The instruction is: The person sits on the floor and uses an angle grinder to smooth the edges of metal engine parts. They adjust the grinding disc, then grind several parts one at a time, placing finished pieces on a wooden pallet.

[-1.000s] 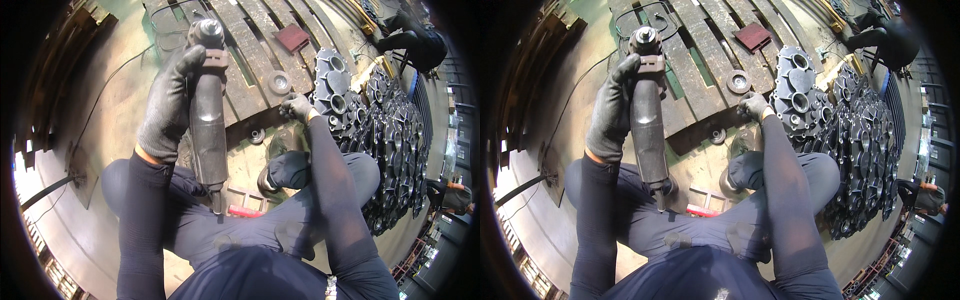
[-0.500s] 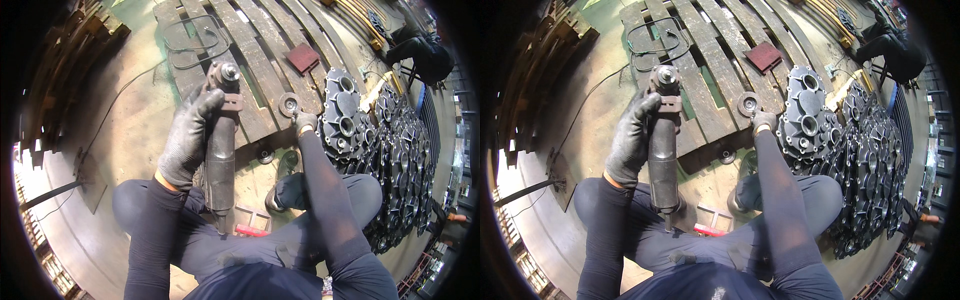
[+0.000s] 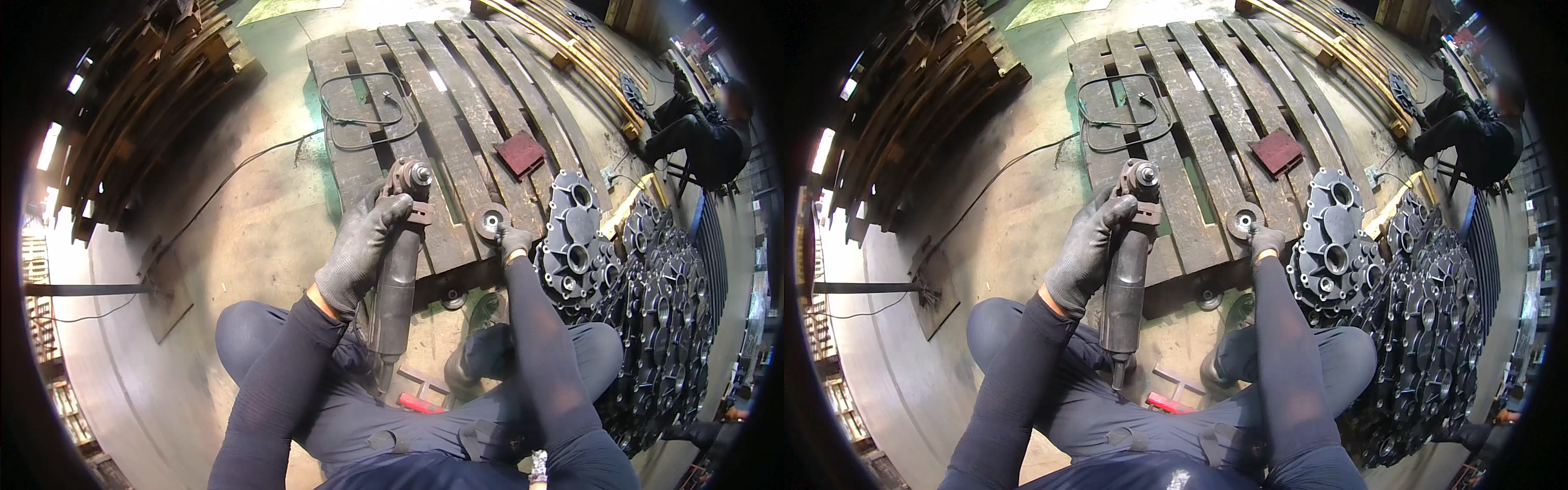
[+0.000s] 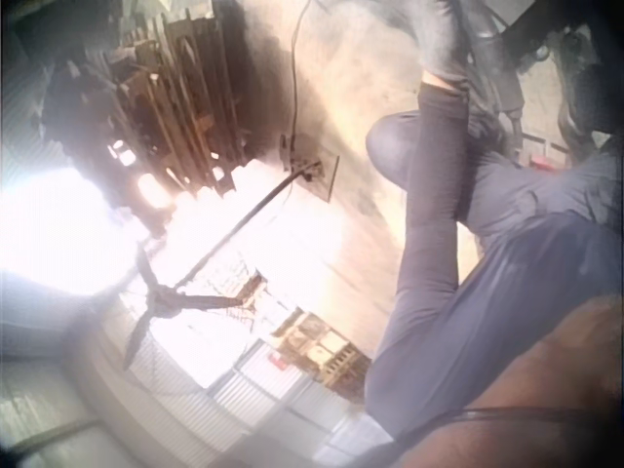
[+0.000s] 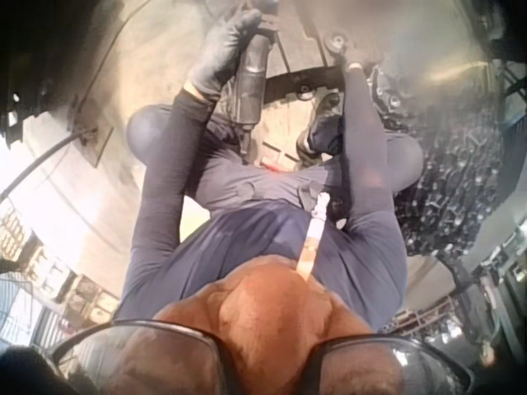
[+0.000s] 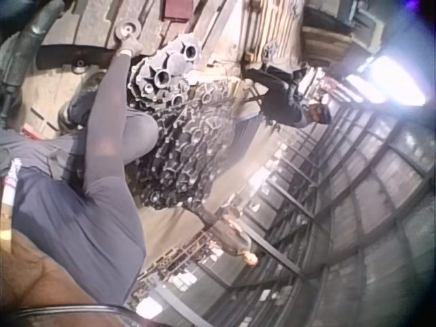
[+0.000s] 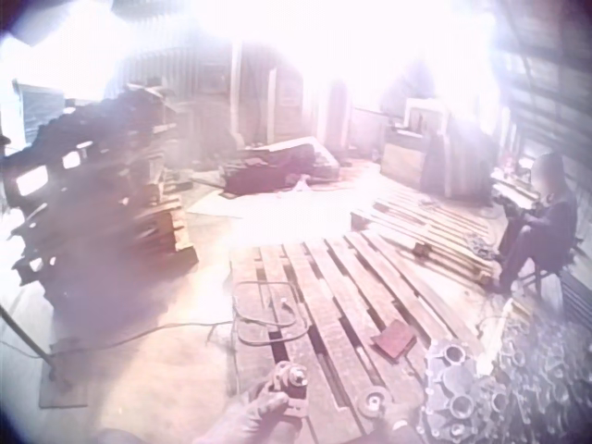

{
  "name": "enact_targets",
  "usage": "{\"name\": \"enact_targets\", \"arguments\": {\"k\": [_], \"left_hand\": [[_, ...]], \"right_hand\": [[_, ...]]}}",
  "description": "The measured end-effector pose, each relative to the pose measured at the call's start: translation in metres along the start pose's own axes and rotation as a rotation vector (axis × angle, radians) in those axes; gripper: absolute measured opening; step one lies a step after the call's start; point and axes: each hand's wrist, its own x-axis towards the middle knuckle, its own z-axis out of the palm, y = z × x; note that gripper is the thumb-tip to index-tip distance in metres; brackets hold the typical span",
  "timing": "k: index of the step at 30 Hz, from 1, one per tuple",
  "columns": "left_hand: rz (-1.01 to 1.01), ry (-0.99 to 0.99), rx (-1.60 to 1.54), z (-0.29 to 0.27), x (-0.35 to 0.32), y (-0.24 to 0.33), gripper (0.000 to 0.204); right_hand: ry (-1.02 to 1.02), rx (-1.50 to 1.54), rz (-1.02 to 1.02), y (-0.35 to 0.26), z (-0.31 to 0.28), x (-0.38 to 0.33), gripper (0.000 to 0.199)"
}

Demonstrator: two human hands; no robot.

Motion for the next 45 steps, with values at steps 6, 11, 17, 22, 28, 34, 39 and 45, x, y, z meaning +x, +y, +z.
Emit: {"name": "enact_targets", "arguments": {"k": [6, 11, 17, 22, 28, 34, 39, 45], "left_hand": [[-0.049, 0.011, -0.067, -0.032, -0.014, -0.004, 0.036], [-0.055, -0.034, -0.095, -0.022, -0.029, 0.002, 0.034], [-0.075, -0.202, -0.127, -0.027, -0.049, 0.004, 0.037], [-0.042, -0.348, -0.159, -0.020, -0.070, 0.009, 0.041], [0.030, -0.356, -0.111, -0.017, -0.081, 0.016, 0.044], [-0.045, -0.355, -0.079, -0.016, -0.095, 0.027, 0.045], [0.435, -0.419, 0.353, -0.020, -0.084, 0.021, 0.042], [-0.020, -0.344, 0.029, -0.014, -0.094, 0.032, 0.039]], "right_hand": [[-0.632, 0.242, -0.206, -0.098, 0.013, -0.127, 0.018], [-0.927, 0.309, -0.264, -0.190, -0.022, -0.256, 0.013], [-1.161, 0.089, -0.218, -0.194, -0.046, -0.342, 0.017], [-1.121, 0.110, -0.202, -0.192, -0.055, -0.366, 0.018], [-1.045, -0.016, -0.331, -0.194, -0.069, -0.381, 0.022], [-0.919, -0.033, -0.262, -0.195, -0.069, -0.405, 0.019], [-0.796, 0.000, -0.398, -0.195, -0.091, -0.399, 0.030], [-0.799, -0.024, -0.630, -0.207, -0.082, -0.425, 0.028]]}}
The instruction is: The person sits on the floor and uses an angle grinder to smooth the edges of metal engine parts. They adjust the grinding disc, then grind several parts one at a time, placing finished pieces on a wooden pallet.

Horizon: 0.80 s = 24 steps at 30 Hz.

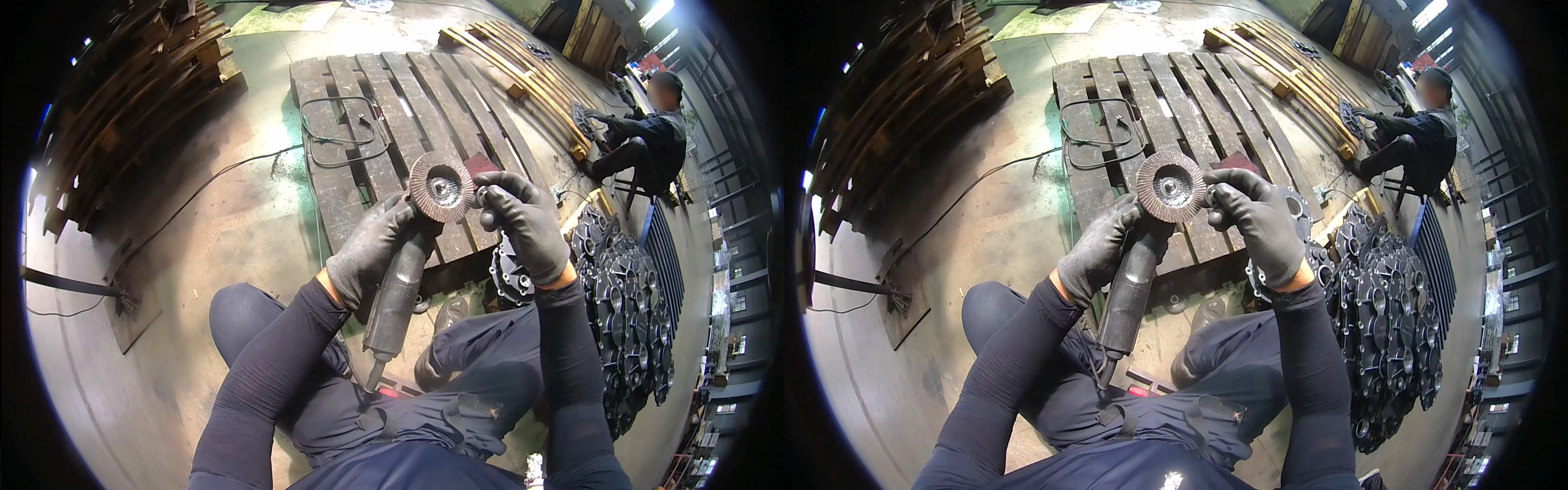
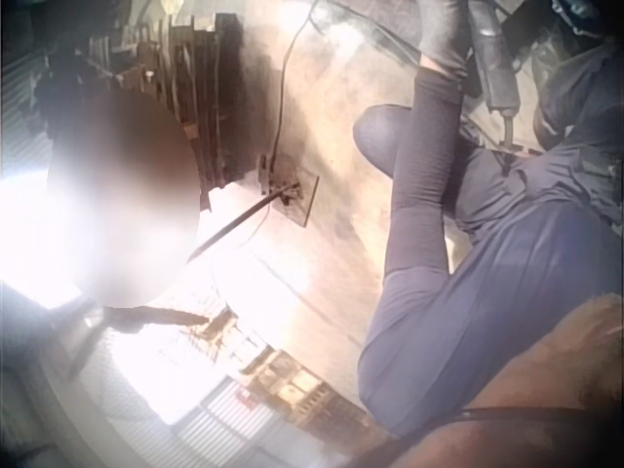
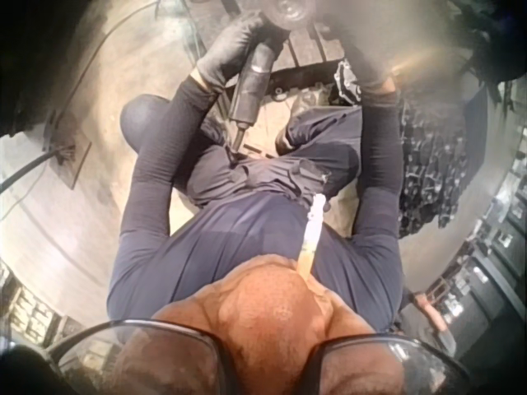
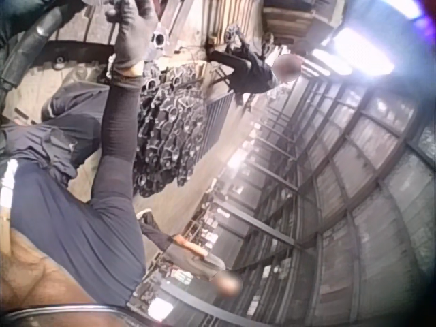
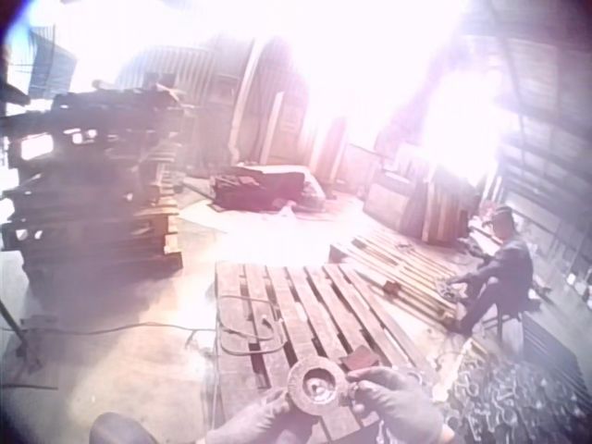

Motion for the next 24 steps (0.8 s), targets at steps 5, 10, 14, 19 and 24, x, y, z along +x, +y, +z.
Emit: {"name": "enact_targets", "arguments": {"k": [5, 10, 14, 19, 24], "left_hand": [[-0.033, 0.003, -0.131, 0.003, 0.000, -0.006, 0.037], [-0.049, -0.073, -0.095, -0.005, 0.002, -0.007, 0.041], [0.111, -0.052, 0.344, -0.004, 0.001, -0.008, 0.048], [0.175, -0.081, 0.300, -0.010, 0.002, -0.005, 0.044], [-0.108, -0.050, -0.255, -0.009, -0.002, 0.002, 0.046]], "right_hand": [[-0.032, -0.335, -0.068, -0.015, 0.020, 0.011, 0.024], [-0.131, -0.616, -0.181, -0.023, 0.027, 0.034, 0.024], [-0.099, -0.868, -0.293, -0.020, 0.033, 0.048, 0.030], [-0.111, -0.757, -0.515, -0.014, 0.037, 0.048, 0.027], [-0.013, -0.565, -0.288, -0.032, 0.023, 0.036, 0.028]]}}
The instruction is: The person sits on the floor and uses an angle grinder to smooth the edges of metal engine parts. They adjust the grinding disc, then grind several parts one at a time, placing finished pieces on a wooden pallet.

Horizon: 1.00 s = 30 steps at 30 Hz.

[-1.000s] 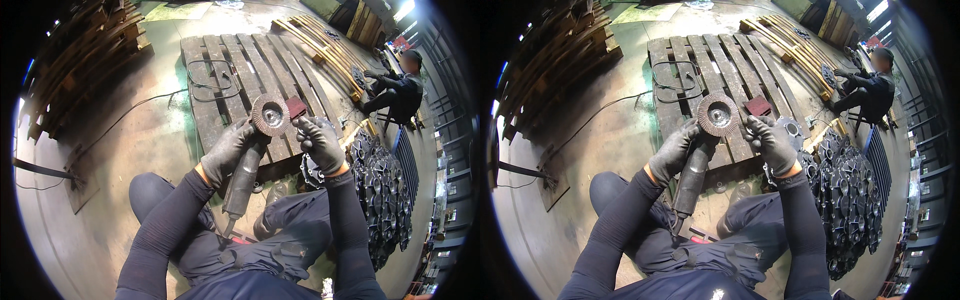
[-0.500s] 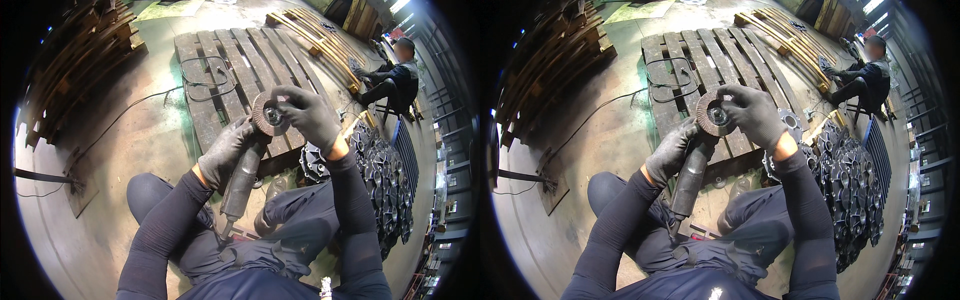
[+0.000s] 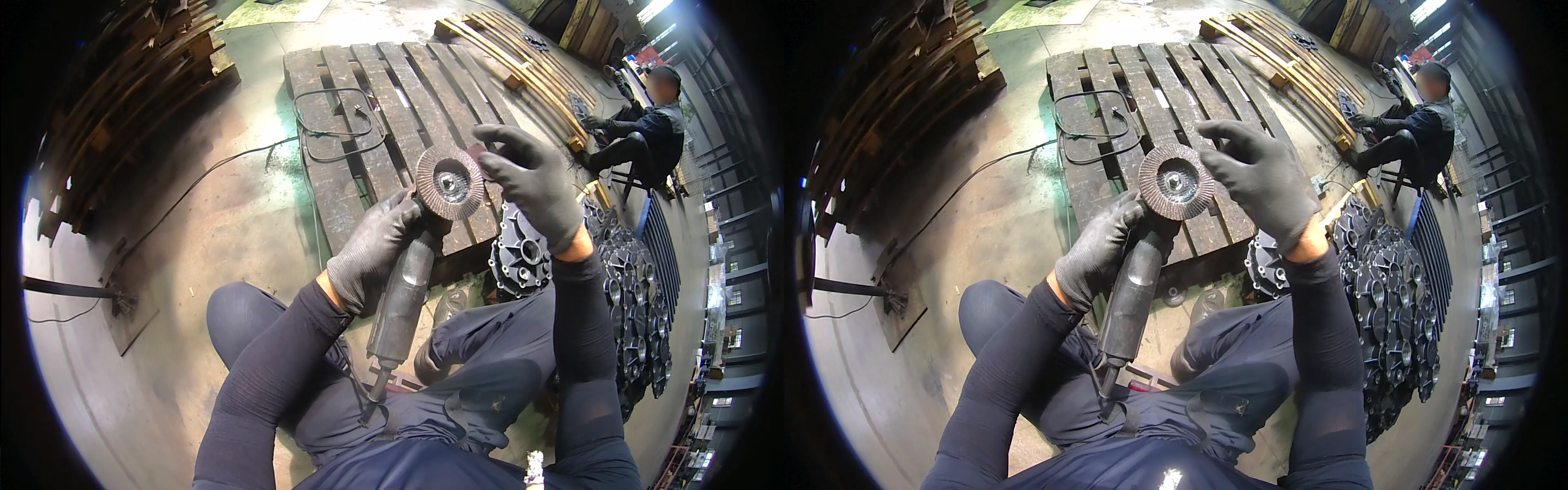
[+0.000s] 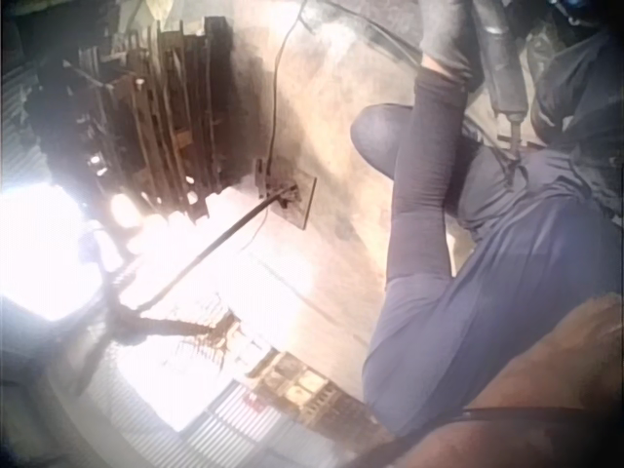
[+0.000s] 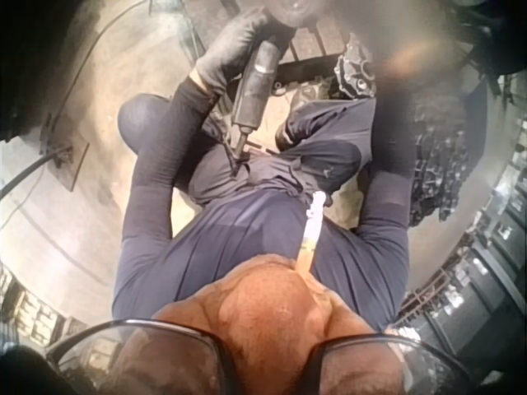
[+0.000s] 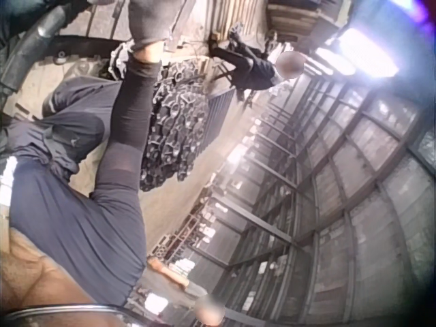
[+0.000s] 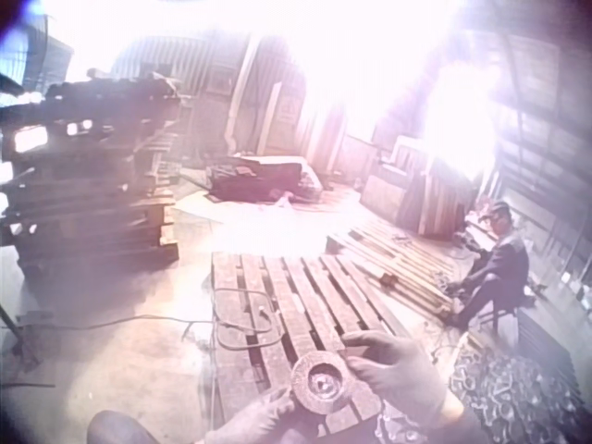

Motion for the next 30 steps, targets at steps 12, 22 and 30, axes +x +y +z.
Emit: {"name": "enact_targets", "arguments": {"k": [12, 22, 30], "left_hand": [[0.059, 0.041, 0.191, 0.003, 0.022, -0.016, 0.038], [0.047, -0.008, 0.244, 0.000, 0.065, -0.039, 0.064], [0.036, 0.046, 0.218, 0.015, 0.078, -0.045, 0.046]], "right_hand": [[-0.304, 0.119, -0.033, 0.098, -0.021, -0.027, 0.035], [-0.116, 0.356, 0.204, 0.128, -0.030, -0.024, 0.031], [-0.125, 0.502, 0.459, 0.143, -0.041, -0.023, 0.030]]}}
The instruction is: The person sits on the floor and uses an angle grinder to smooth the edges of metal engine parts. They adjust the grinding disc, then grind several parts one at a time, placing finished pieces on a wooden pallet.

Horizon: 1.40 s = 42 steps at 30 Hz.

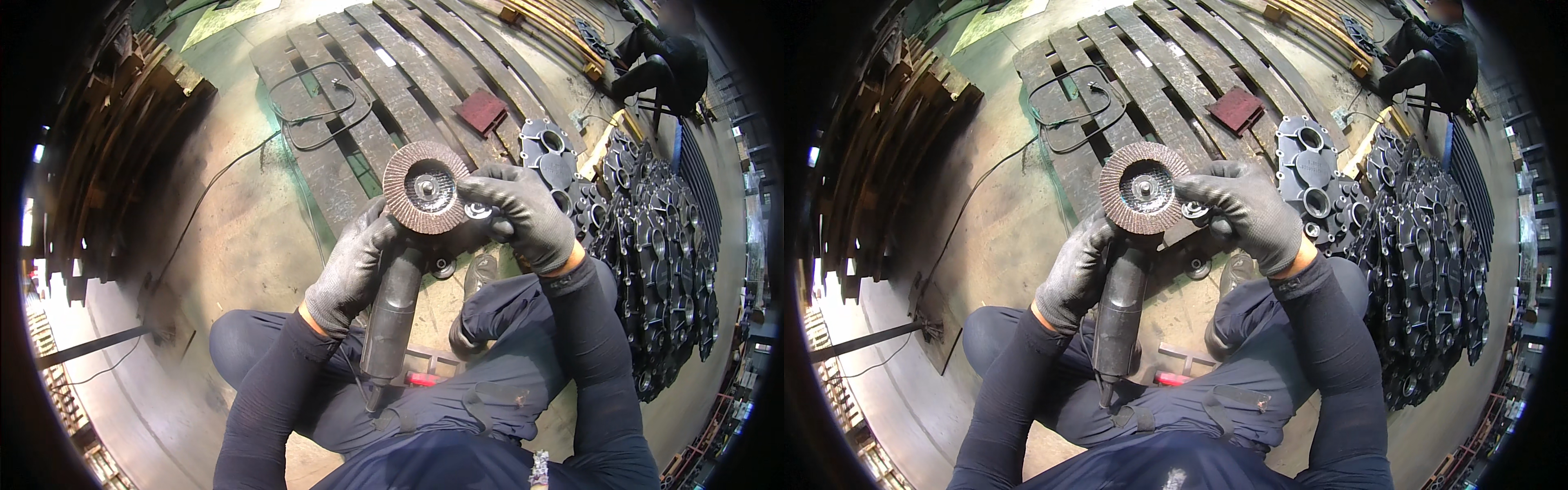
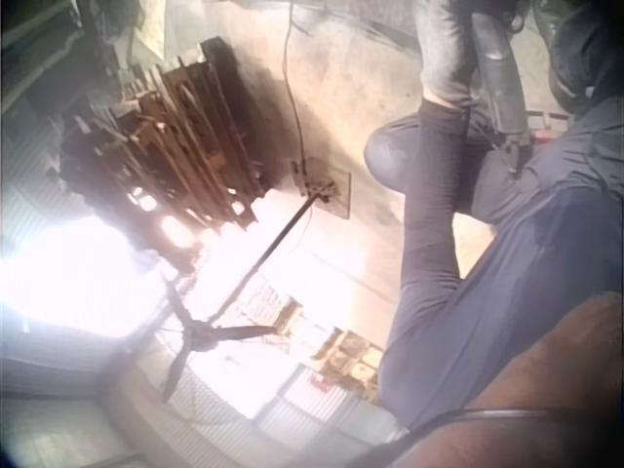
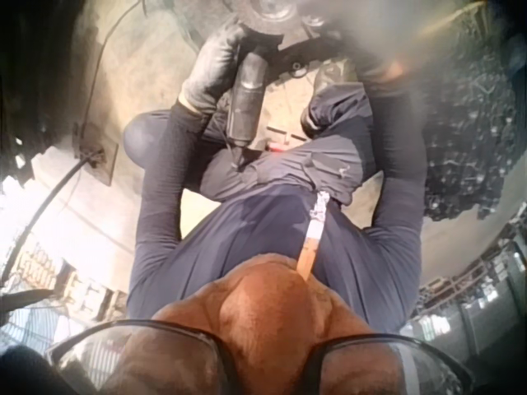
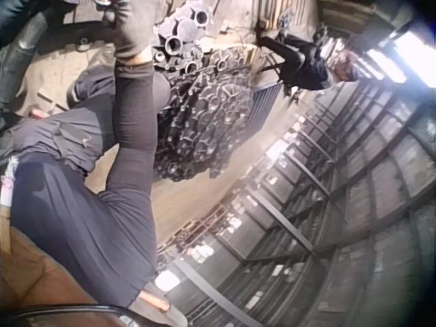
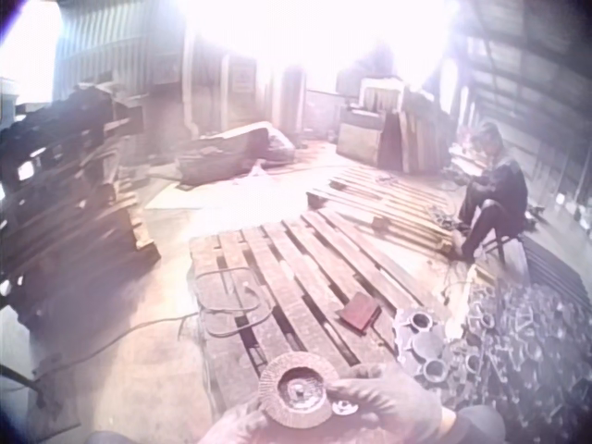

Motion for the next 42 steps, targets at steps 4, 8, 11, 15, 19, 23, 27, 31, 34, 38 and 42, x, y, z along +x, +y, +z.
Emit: {"name": "enact_targets", "arguments": {"k": [4, 8, 11, 15, 19, 23, 27, 31, 34, 38, 42], "left_hand": [[0.000, -0.035, 0.102, -0.006, 0.005, 0.000, 0.040], [-0.009, -0.053, 0.110, -0.006, 0.002, 0.004, 0.041], [-0.077, -0.021, -0.030, -0.008, -0.002, -0.001, 0.046], [-0.082, -0.032, -0.006, -0.010, -0.004, 0.002, 0.050], [-0.089, 0.017, -0.076, -0.014, -0.009, 0.003, 0.055], [-0.143, 0.044, -0.168, -0.011, -0.014, 0.006, 0.057], [-0.146, 0.035, -0.182, -0.022, -0.018, -0.005, 0.056], [-0.126, -0.016, -0.108, -0.032, -0.015, -0.018, 0.062], [-0.119, -0.027, -0.108, -0.035, -0.017, -0.019, 0.068], [-0.086, -0.092, -0.184, -0.037, -0.016, -0.016, 0.047], [-0.121, -0.010, -0.142, -0.042, -0.024, -0.020, 0.045]], "right_hand": [[0.016, 0.003, 0.027, -0.009, 0.000, -0.005, 0.029], [0.034, 0.076, 0.012, -0.010, 0.009, -0.009, 0.028], [0.057, 0.042, -0.032, -0.005, 0.012, -0.008, 0.026], [0.148, 0.108, 0.119, -0.013, 0.024, -0.008, 0.029], [0.215, 0.108, 0.058, -0.020, 0.034, -0.011, 0.031], [0.290, 0.013, -0.048, -0.017, 0.034, -0.015, 0.026], [0.153, 0.034, -0.174, -0.020, 0.061, -0.016, 0.018], [0.140, -0.246, -0.284, -0.016, 0.074, -0.015, 0.023], [0.170, -0.360, -0.454, 0.002, 0.074, -0.005, 0.023], [0.257, -0.563, -0.509, 0.000, 0.080, -0.005, 0.021], [0.302, -0.705, -0.630, 0.002, 0.085, -0.004, 0.020]]}}
